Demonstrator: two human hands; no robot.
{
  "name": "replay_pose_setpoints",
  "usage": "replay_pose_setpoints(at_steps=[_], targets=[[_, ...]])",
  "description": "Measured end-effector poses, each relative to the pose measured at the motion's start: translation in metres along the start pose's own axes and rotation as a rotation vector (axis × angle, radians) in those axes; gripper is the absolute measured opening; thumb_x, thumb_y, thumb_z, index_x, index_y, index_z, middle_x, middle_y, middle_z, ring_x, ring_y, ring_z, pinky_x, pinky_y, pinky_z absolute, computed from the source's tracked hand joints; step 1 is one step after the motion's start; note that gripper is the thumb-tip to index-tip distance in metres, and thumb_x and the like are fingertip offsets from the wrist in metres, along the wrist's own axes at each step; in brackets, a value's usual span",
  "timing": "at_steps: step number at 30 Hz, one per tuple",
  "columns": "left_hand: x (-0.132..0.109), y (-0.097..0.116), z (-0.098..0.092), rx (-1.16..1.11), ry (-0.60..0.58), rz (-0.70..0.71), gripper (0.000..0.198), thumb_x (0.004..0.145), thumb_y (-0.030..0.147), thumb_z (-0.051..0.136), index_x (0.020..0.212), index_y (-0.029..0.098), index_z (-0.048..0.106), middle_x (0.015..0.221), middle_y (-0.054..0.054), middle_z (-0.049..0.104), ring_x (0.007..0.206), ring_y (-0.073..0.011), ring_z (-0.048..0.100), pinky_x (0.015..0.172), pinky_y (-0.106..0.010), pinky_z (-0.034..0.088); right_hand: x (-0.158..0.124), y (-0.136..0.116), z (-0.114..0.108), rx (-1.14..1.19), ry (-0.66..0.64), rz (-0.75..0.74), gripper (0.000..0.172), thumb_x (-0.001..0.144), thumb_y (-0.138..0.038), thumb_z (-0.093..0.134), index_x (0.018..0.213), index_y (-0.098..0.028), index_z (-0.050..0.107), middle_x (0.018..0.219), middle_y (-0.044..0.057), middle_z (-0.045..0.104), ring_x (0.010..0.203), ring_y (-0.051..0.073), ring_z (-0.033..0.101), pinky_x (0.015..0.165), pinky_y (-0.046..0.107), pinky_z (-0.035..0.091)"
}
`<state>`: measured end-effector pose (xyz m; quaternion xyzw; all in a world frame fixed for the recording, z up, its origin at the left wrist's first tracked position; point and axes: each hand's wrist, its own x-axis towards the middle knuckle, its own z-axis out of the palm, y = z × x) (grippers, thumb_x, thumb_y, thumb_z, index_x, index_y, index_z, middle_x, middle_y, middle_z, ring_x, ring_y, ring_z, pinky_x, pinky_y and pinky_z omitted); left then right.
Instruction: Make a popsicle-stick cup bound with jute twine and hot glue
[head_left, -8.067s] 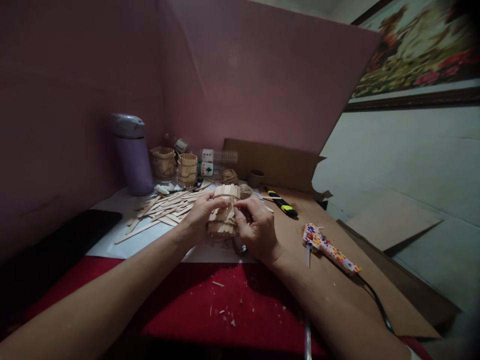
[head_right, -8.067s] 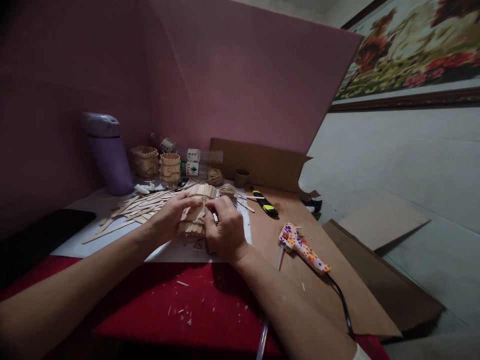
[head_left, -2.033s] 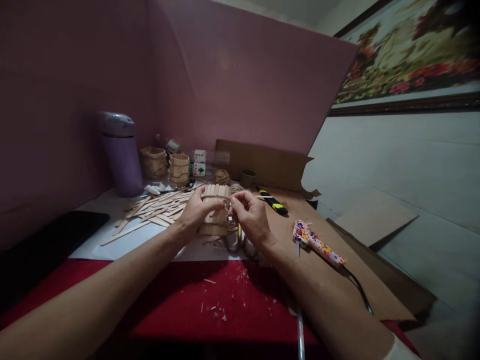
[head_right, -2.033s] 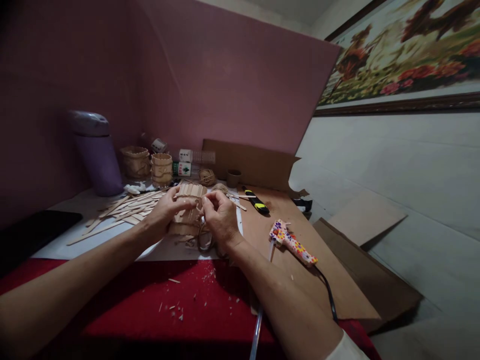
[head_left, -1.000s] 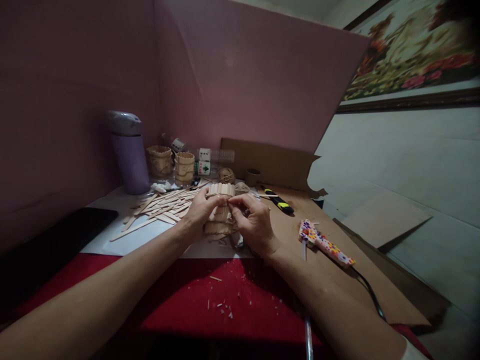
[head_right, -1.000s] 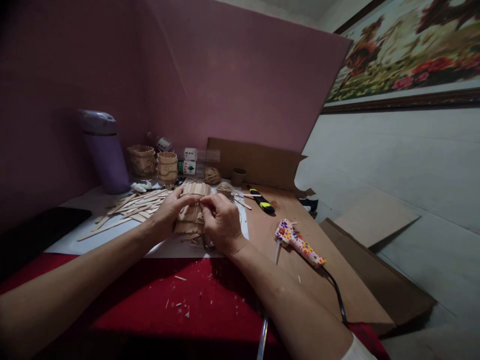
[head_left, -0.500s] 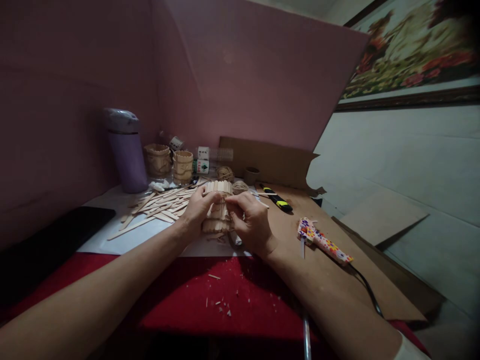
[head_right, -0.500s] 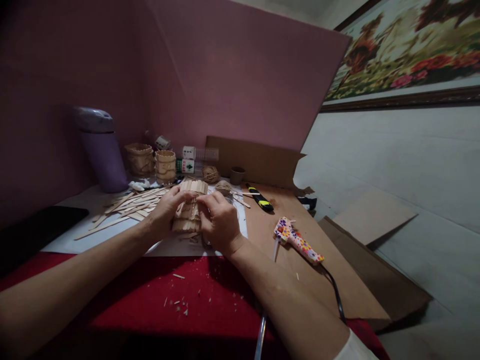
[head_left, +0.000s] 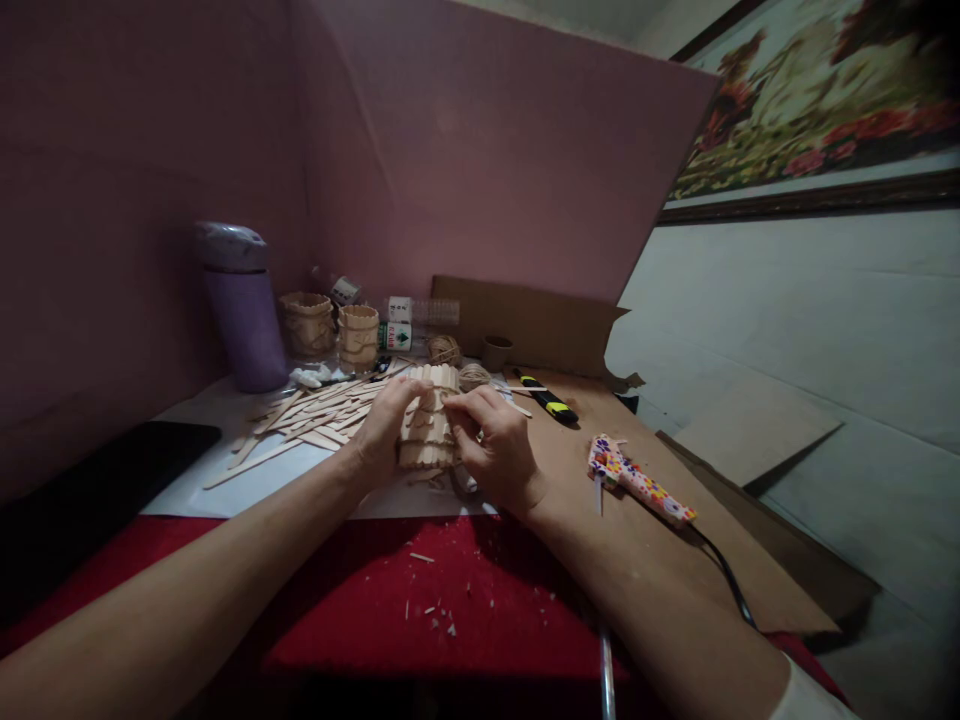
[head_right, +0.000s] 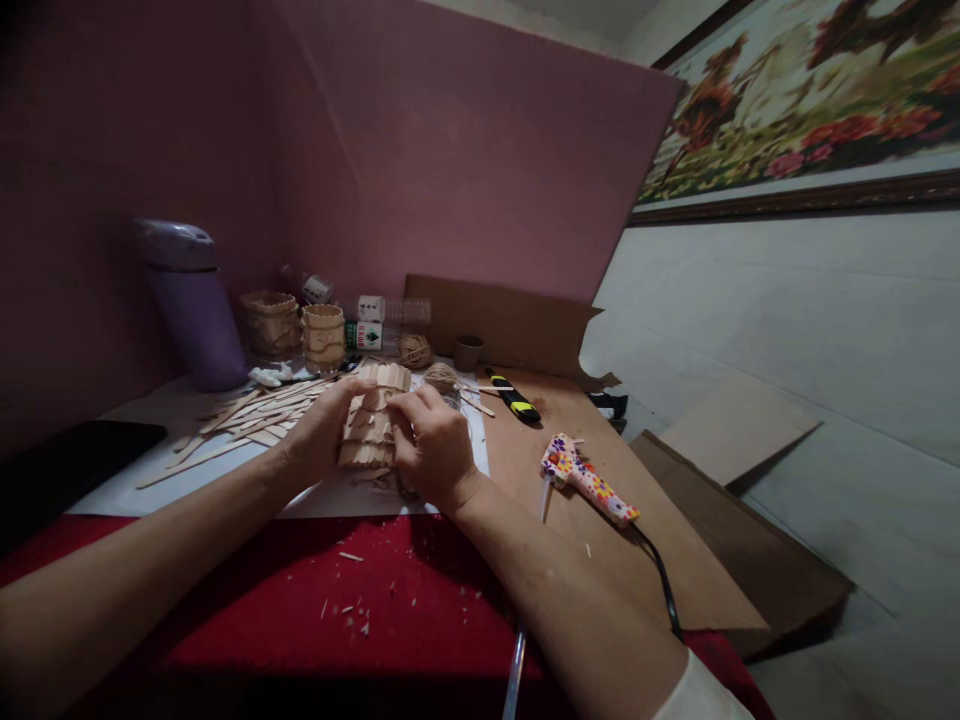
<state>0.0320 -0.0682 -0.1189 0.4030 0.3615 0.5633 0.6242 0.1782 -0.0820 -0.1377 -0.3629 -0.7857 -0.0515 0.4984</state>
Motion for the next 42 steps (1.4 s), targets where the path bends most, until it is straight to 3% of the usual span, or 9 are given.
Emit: replay_pose_setpoints(at_steps=[3,9,20,29,36,42], targets=[[-0.0011,0.0007,-0.0004,0.042,-0.028,-0.025,0.035,0.062,0.034,0.070,0.091,0.021,0.056,0.076,-0.001,0.061,0.061,-0.0199,0.062,0.050,-0.035,0.056,0.0003,0.0002,0.0004,0.000,0.009,-0.015,0.020,0.092,-0.015,0.053,0.098,-0.019,0.071,0.089,0.008,0.068,0.081,0.020,0.065,0.075,0.032,0.052],[0.0004,-0.0009,-0.0011,0.072,-0.029,0.069,0.044,0.059,0.029,0.078,0.096,0.021,0.056,0.077,0.000,0.064,0.062,-0.0188,0.063,0.052,-0.030,0.055,-0.0007,-0.0008,-0.0002,0.010,-0.016,0.000,0.021,0.091,-0.014,0.054,0.099,-0.022,0.072,0.089,0.005,0.066,0.076,0.017,0.063,0.070,0.028,0.052],[0.0031,-0.0029,-0.0019,0.105,0.061,0.123,0.042,0.058,0.028,0.075,0.096,0.020,0.058,0.078,0.000,0.063,0.064,-0.0178,0.060,0.054,-0.030,0.053,-0.0007,-0.0011,0.0012,-0.032,0.007,0.028,0.014,0.090,-0.015,0.052,0.089,-0.020,0.065,0.085,0.006,0.071,0.079,0.019,0.066,0.075,0.031,0.051],[-0.0010,0.0003,0.0020,0.079,0.068,0.092,0.044,0.056,0.027,0.073,0.095,0.022,0.055,0.078,0.001,0.063,0.062,-0.0181,0.060,0.051,-0.031,0.053,-0.0003,-0.0022,0.0015,0.044,-0.006,0.002,0.027,0.088,-0.012,0.051,0.104,-0.021,0.070,0.099,0.007,0.077,0.090,0.021,0.071,0.082,0.034,0.056],[-0.0016,0.0002,0.0002,0.065,0.018,0.060,0.043,0.060,0.031,0.074,0.098,0.022,0.054,0.080,0.000,0.063,0.063,-0.0180,0.061,0.052,-0.032,0.055,-0.0011,-0.0020,0.0007,0.042,-0.004,-0.013,0.029,0.088,-0.012,0.050,0.105,-0.019,0.073,0.095,0.008,0.077,0.086,0.020,0.071,0.079,0.035,0.057],[-0.0011,0.0013,0.0012,0.081,0.066,0.068,0.044,0.057,0.026,0.075,0.095,0.021,0.055,0.079,0.001,0.062,0.061,-0.0168,0.060,0.055,-0.031,0.054,0.0001,-0.0023,0.0011,0.037,-0.002,0.047,0.020,0.088,-0.015,0.052,0.096,-0.020,0.070,0.090,0.007,0.075,0.083,0.020,0.070,0.078,0.032,0.054]])
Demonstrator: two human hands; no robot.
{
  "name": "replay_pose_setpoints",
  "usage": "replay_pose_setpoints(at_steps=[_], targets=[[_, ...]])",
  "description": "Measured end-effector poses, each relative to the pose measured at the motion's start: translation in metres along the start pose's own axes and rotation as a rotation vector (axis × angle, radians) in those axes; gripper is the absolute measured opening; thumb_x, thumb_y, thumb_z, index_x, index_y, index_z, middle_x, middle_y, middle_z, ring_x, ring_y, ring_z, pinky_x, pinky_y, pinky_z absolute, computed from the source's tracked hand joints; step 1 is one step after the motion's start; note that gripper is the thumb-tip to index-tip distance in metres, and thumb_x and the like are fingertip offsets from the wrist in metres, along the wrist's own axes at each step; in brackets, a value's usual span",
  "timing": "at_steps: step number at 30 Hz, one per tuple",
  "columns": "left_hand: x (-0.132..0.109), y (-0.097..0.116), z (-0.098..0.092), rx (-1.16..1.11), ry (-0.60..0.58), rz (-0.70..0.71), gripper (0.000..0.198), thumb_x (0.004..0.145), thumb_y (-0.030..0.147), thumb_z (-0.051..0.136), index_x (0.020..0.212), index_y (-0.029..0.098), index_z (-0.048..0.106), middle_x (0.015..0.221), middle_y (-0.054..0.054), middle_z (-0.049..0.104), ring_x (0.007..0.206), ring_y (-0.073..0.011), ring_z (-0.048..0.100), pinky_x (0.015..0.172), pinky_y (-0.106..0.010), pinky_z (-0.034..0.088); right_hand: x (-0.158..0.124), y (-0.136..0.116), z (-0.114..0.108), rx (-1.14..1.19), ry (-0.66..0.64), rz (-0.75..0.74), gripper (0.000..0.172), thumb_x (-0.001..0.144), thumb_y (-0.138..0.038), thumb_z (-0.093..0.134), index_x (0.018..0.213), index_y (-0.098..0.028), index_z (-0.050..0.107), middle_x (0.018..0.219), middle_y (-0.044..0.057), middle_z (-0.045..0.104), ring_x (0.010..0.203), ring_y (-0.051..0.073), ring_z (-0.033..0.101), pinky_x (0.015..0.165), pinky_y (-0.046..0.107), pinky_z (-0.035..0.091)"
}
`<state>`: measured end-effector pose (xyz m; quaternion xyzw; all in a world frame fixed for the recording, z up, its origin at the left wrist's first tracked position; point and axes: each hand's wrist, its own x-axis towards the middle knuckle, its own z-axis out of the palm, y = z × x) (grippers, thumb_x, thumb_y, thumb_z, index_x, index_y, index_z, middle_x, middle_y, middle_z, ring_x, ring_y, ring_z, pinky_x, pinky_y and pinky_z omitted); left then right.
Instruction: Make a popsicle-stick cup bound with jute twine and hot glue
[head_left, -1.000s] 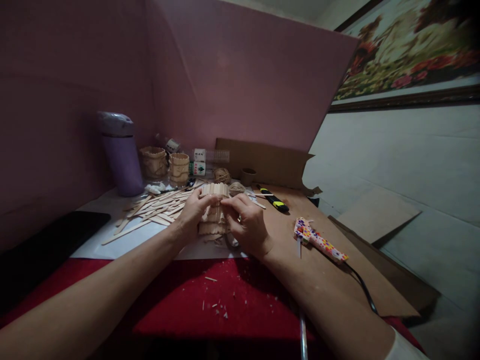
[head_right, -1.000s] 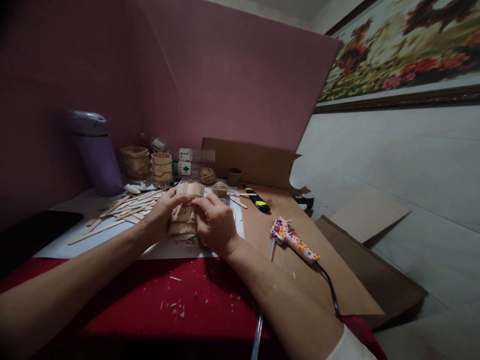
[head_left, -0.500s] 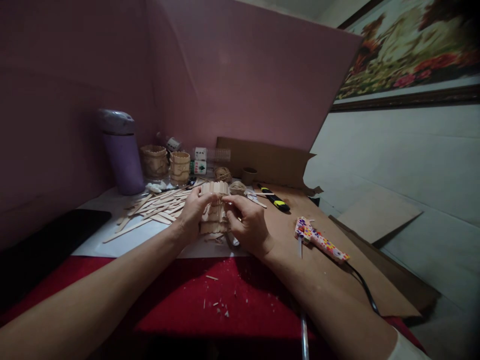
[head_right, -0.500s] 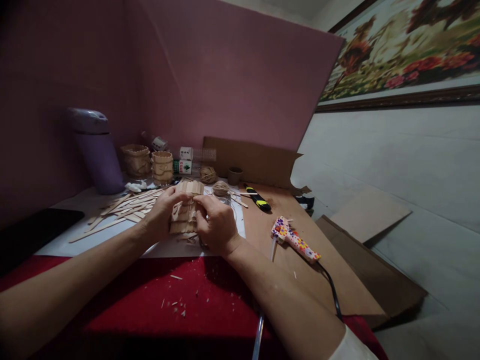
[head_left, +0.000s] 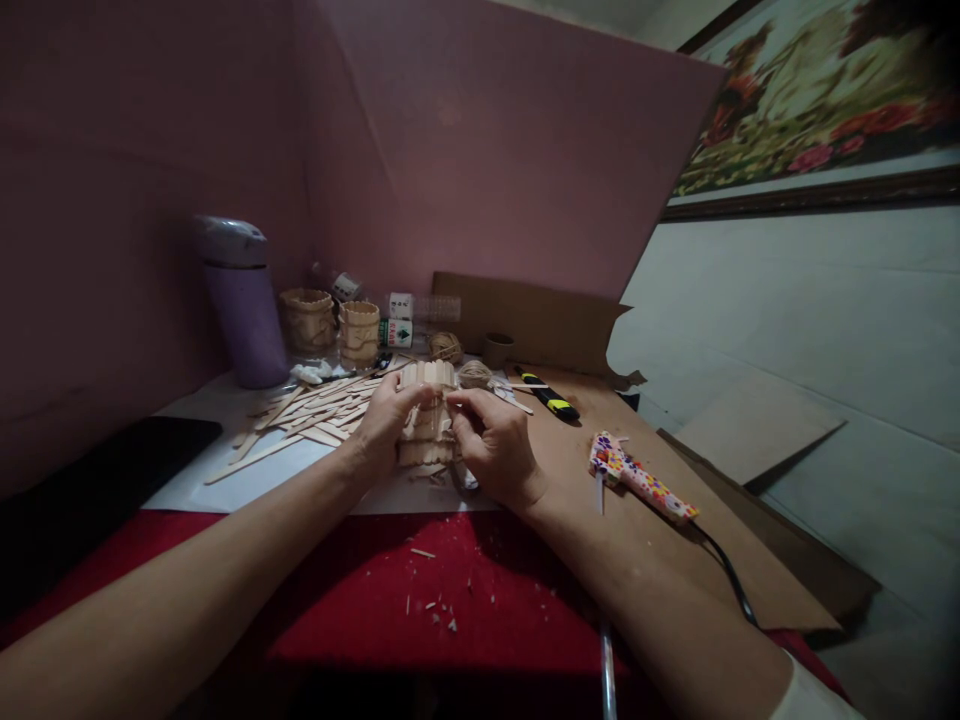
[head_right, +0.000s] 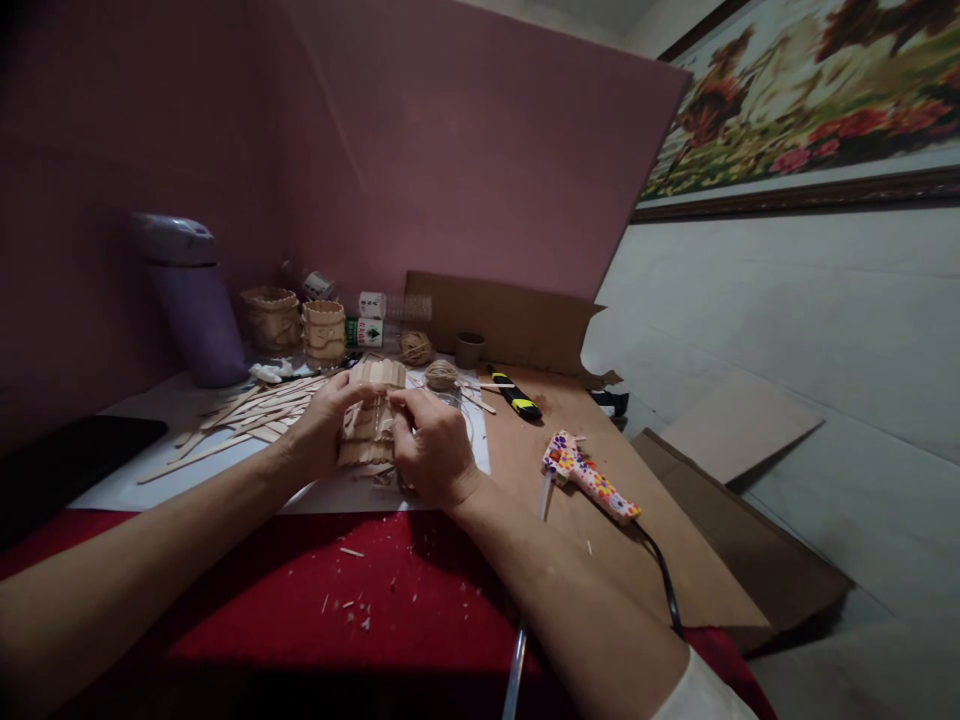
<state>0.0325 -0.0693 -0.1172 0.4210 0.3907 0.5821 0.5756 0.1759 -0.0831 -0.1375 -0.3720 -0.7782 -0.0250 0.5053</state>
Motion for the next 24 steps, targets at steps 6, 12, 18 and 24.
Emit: replay_pose_setpoints(at_steps=[6,12,18,24], targets=[[0.0027,-0.0018,-0.0020,-0.025,-0.013,-0.012,0.046,0.057,0.027,0.074,0.098,0.019,0.056,0.080,0.000,0.062,0.064,-0.0177,0.062,0.058,-0.032,0.054,-0.0005,0.0011,0.0015,0.058,0.043,0.130,0.010,0.088,-0.018,0.055,0.090,-0.020,0.065,0.072,0.001,0.067,0.065,0.016,0.062,0.064,0.026,0.048],[0.0039,-0.0038,-0.0036,-0.052,-0.084,-0.009,0.047,0.059,0.031,0.076,0.100,0.017,0.058,0.079,-0.001,0.063,0.063,-0.0182,0.062,0.057,-0.031,0.053,-0.0008,0.0032,-0.0004,0.052,0.046,-0.079,0.023,0.091,-0.014,0.053,0.101,-0.021,0.072,0.082,0.003,0.070,0.073,0.016,0.064,0.068,0.027,0.050],[0.0030,-0.0028,-0.0042,-0.081,-0.084,-0.034,0.044,0.060,0.031,0.076,0.098,0.019,0.058,0.080,-0.001,0.063,0.064,-0.0181,0.062,0.058,-0.033,0.055,-0.0004,0.0034,-0.0024,0.011,0.030,-0.118,0.022,0.092,-0.014,0.055,0.102,-0.018,0.075,0.083,0.006,0.072,0.073,0.017,0.064,0.068,0.029,0.050],[0.0020,-0.0002,-0.0039,-0.119,-0.111,-0.108,0.044,0.060,0.034,0.075,0.097,0.019,0.058,0.080,-0.001,0.061,0.064,-0.0201,0.062,0.055,-0.037,0.057,-0.0011,0.0030,-0.0025,0.014,0.015,-0.097,0.021,0.092,-0.014,0.056,0.102,-0.017,0.075,0.082,0.005,0.070,0.070,0.015,0.062,0.065,0.028,0.050]])
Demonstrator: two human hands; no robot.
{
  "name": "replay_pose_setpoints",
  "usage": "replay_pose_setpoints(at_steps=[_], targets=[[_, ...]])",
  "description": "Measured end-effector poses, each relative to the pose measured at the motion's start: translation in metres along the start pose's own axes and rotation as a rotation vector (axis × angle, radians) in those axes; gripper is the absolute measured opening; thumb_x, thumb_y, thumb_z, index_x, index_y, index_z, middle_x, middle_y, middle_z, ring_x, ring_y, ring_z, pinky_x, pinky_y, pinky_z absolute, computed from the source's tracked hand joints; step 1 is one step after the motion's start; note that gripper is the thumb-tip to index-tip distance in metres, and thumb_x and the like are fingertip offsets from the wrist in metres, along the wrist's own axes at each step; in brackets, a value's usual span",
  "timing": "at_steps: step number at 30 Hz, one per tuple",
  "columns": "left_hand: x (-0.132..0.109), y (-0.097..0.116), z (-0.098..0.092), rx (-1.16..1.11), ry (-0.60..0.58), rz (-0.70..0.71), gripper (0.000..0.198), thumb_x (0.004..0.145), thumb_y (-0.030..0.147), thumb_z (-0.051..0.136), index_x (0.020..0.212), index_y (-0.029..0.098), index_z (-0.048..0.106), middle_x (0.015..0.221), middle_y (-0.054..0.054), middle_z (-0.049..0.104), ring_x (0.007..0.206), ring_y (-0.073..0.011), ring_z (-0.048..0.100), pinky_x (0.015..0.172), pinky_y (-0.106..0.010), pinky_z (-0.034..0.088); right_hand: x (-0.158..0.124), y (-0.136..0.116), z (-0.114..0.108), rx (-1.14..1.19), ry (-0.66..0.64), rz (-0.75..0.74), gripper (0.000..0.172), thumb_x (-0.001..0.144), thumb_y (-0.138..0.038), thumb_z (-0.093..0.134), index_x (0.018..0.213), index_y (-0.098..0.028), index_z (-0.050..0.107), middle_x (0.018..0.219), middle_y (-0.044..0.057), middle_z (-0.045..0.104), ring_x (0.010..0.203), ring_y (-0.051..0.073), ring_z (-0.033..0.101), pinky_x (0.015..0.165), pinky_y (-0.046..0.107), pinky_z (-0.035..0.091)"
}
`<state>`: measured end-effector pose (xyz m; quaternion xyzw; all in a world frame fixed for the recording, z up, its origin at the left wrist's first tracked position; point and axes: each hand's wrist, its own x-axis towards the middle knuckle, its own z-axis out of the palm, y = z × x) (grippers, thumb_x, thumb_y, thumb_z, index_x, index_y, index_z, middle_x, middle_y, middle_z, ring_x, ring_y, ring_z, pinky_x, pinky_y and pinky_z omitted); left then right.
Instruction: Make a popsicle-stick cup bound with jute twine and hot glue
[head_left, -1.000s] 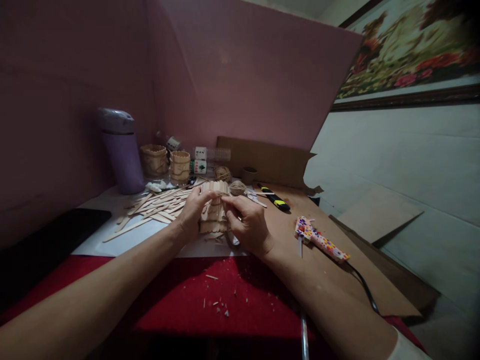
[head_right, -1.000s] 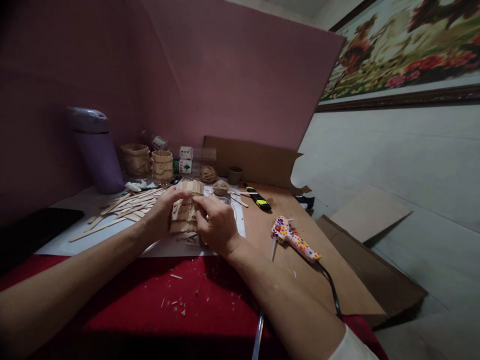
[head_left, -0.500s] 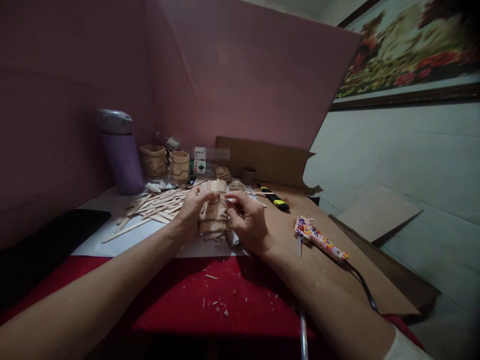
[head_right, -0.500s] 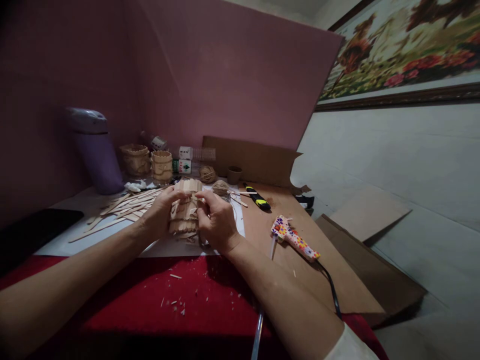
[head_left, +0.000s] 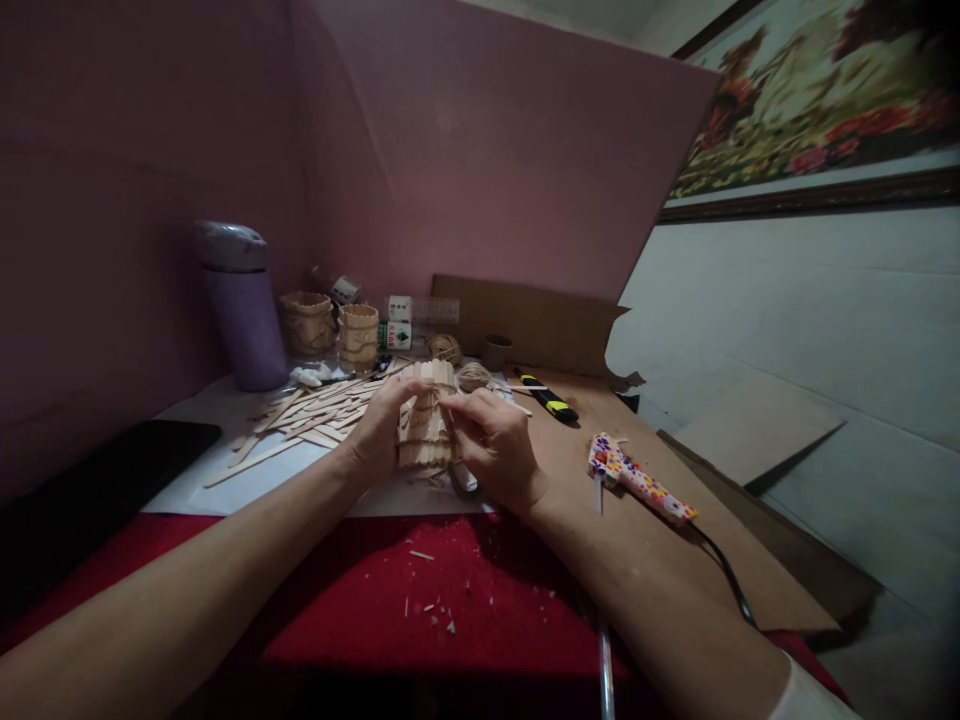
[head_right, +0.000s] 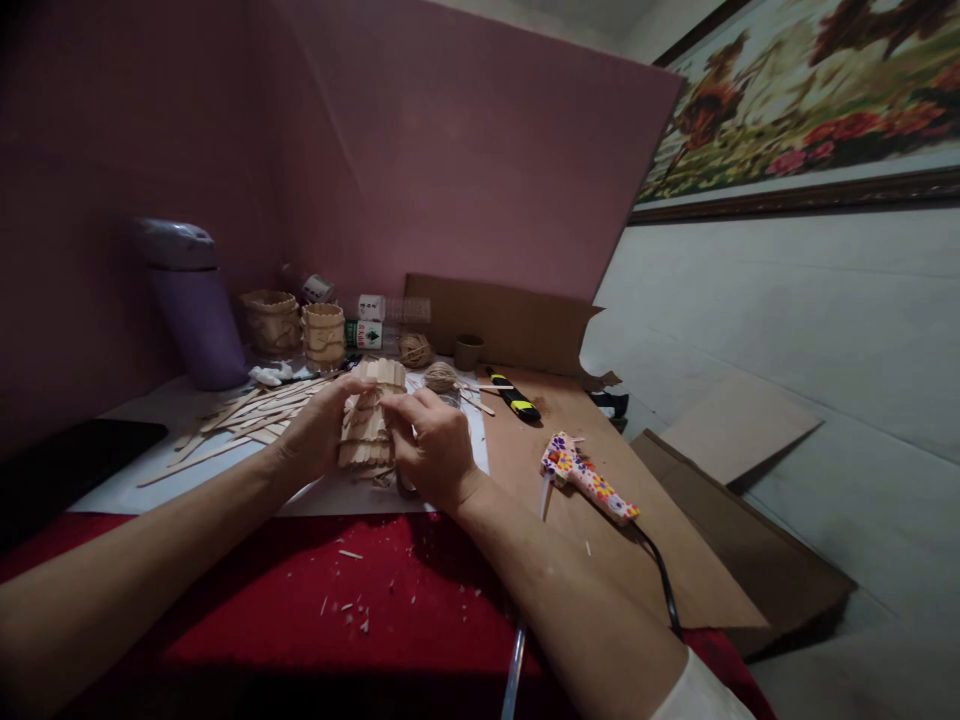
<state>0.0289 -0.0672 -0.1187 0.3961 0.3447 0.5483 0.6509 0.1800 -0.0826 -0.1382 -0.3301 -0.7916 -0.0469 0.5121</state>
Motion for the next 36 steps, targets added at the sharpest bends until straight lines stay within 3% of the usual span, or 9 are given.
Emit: replay_pose_setpoints(at_steps=[12,22,30,36], targets=[[-0.0014,-0.0013,0.0017,0.083,0.054,0.106,0.040,0.061,0.028,0.075,0.095,0.021,0.055,0.080,0.001,0.063,0.061,-0.0154,0.059,0.054,-0.031,0.056,0.0013,-0.0015,0.0009,-0.032,0.033,-0.009,0.023,0.086,-0.009,0.051,0.095,-0.018,0.070,0.082,0.005,0.072,0.075,0.017,0.065,0.070,0.028,0.051],[-0.0001,-0.0026,0.0010,0.100,0.028,0.134,0.043,0.063,0.029,0.075,0.100,0.020,0.056,0.083,-0.001,0.064,0.067,-0.0184,0.063,0.055,-0.033,0.057,0.0028,-0.0011,0.0008,-0.021,0.012,0.026,0.017,0.089,-0.013,0.055,0.093,-0.018,0.070,0.082,0.004,0.074,0.070,0.016,0.065,0.067,0.027,0.049],[0.0009,-0.0035,-0.0013,0.119,0.015,0.137,0.047,0.064,0.032,0.076,0.106,0.021,0.058,0.090,-0.003,0.065,0.071,-0.0208,0.065,0.059,-0.037,0.058,0.0054,-0.0039,0.0017,0.095,0.019,0.216,0.013,0.092,-0.025,0.060,0.084,-0.020,0.069,0.069,0.000,0.068,0.061,0.014,0.060,0.059,0.025,0.043],[0.0001,-0.0042,0.0007,0.127,0.065,0.233,0.047,0.062,0.031,0.079,0.103,0.021,0.058,0.091,-0.003,0.066,0.073,-0.0202,0.065,0.063,-0.035,0.057,0.0095,-0.0056,0.0031,0.259,0.044,0.425,0.014,0.087,-0.028,0.063,0.076,-0.020,0.065,0.064,-0.002,0.064,0.057,0.012,0.056,0.056,0.024,0.044]])
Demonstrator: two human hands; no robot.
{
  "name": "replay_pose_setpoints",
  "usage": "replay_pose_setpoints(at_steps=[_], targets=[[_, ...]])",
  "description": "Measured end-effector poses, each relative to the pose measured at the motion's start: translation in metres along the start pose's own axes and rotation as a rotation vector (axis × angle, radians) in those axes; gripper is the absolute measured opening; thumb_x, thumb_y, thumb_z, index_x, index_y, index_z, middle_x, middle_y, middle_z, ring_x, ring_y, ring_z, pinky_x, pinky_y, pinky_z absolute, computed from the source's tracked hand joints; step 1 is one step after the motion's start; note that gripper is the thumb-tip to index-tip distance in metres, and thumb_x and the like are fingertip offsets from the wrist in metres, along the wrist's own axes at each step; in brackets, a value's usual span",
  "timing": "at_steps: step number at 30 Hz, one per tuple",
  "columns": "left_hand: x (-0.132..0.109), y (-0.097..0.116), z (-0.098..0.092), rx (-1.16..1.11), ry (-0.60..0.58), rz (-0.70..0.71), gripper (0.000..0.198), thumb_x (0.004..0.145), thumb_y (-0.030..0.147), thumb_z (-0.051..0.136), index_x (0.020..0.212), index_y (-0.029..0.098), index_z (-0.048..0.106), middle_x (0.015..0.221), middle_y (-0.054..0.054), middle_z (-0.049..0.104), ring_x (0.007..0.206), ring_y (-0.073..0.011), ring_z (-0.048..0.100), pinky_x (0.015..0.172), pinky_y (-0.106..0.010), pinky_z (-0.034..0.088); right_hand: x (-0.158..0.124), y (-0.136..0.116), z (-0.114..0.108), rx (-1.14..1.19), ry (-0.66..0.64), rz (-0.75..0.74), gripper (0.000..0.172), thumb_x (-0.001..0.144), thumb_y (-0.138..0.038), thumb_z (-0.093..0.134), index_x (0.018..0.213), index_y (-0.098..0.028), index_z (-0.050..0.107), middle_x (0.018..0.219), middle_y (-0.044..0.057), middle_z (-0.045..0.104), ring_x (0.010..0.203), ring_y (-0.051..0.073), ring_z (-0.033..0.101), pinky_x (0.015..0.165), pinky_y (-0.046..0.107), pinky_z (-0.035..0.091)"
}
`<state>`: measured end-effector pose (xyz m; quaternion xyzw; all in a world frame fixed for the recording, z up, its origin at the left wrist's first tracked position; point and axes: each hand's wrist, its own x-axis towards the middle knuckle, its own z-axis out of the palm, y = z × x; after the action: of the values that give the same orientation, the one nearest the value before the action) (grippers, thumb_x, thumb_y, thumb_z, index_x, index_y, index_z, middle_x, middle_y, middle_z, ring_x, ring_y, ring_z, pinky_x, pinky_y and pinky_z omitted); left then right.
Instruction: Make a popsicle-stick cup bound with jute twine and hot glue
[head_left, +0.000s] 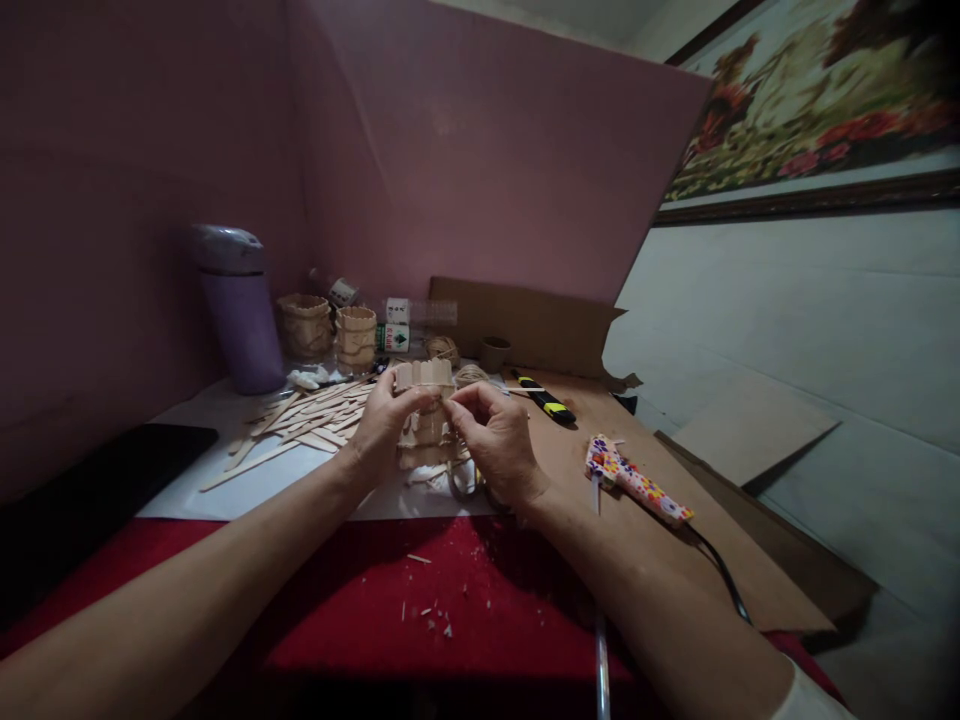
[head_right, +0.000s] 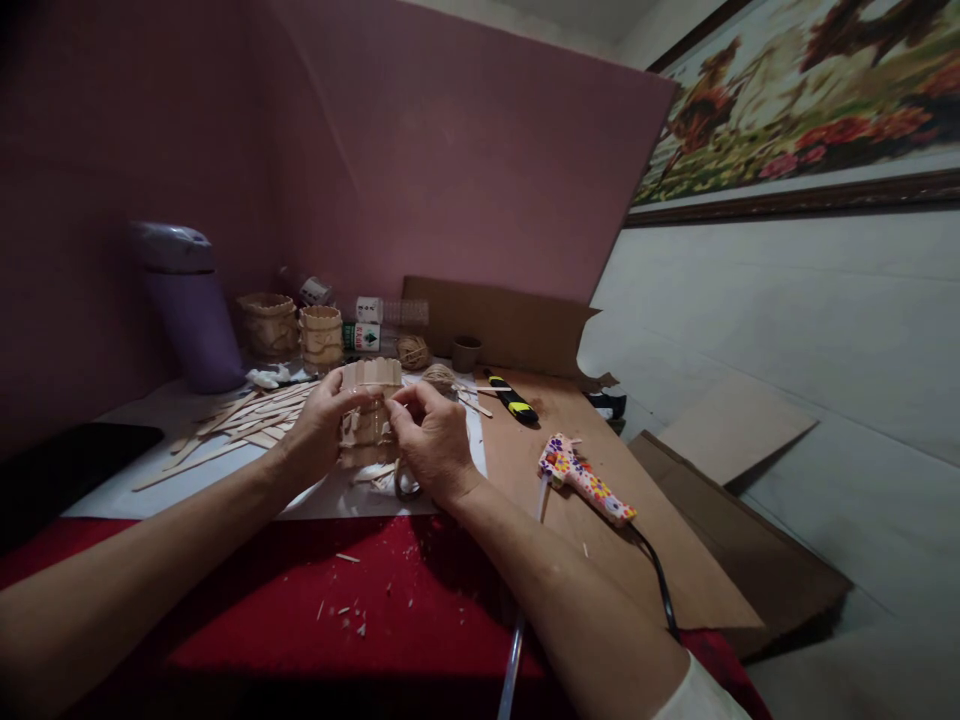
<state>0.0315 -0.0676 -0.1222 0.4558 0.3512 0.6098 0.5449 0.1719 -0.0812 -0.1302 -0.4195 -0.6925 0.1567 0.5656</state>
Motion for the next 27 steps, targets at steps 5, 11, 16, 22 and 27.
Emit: replay_pose_setpoints(at_steps=[5,11,16,22,27], targets=[[-0.001,0.001,0.003,-0.004,0.008,0.063,0.053,0.062,0.031,0.080,0.109,0.020,0.057,0.097,-0.004,0.066,0.079,-0.0200,0.065,0.071,-0.034,0.055,0.004,0.000,0.001,0.120,-0.014,0.064,0.011,0.082,-0.029,0.064,0.077,-0.019,0.064,0.066,0.000,0.065,0.059,0.013,0.057,0.055,0.024,0.046],[0.007,-0.004,-0.001,0.031,0.043,0.190,0.071,0.058,0.032,0.084,0.120,0.019,0.052,0.102,-0.004,0.062,0.091,-0.0202,0.063,0.080,-0.031,0.052,0.007,0.000,0.000,0.178,-0.013,0.094,0.013,0.078,-0.031,0.064,0.079,-0.018,0.064,0.065,-0.001,0.062,0.055,0.012,0.052,0.051,0.023,0.042],[0.009,-0.006,-0.003,0.130,0.071,0.287,0.080,0.059,0.034,0.085,0.129,0.021,0.050,0.110,-0.005,0.061,0.102,-0.0228,0.061,0.089,-0.033,0.050,0.009,-0.002,-0.002,0.211,-0.060,0.089,0.018,0.078,-0.037,0.064,0.074,-0.020,0.061,0.062,-0.002,0.059,0.054,0.011,0.051,0.049,0.023,0.041],[0.007,-0.003,-0.003,0.146,0.084,0.340,0.085,0.054,0.032,0.086,0.131,0.021,0.052,0.109,-0.005,0.063,0.103,-0.0239,0.061,0.093,-0.034,0.048,0.010,-0.003,-0.001,0.299,-0.060,0.148,0.019,0.072,-0.037,0.066,0.074,-0.020,0.061,0.061,-0.002,0.059,0.053,0.011,0.051,0.049,0.023,0.042],[0.006,0.000,-0.001,0.140,0.078,0.342,0.084,0.052,0.029,0.086,0.129,0.021,0.053,0.107,-0.005,0.063,0.102,-0.0247,0.062,0.093,-0.035,0.048,0.008,-0.007,0.000,0.299,-0.053,0.191,0.018,0.070,-0.037,0.063,0.070,-0.020,0.059,0.058,-0.004,0.056,0.050,0.010,0.047,0.048,0.022,0.040]])
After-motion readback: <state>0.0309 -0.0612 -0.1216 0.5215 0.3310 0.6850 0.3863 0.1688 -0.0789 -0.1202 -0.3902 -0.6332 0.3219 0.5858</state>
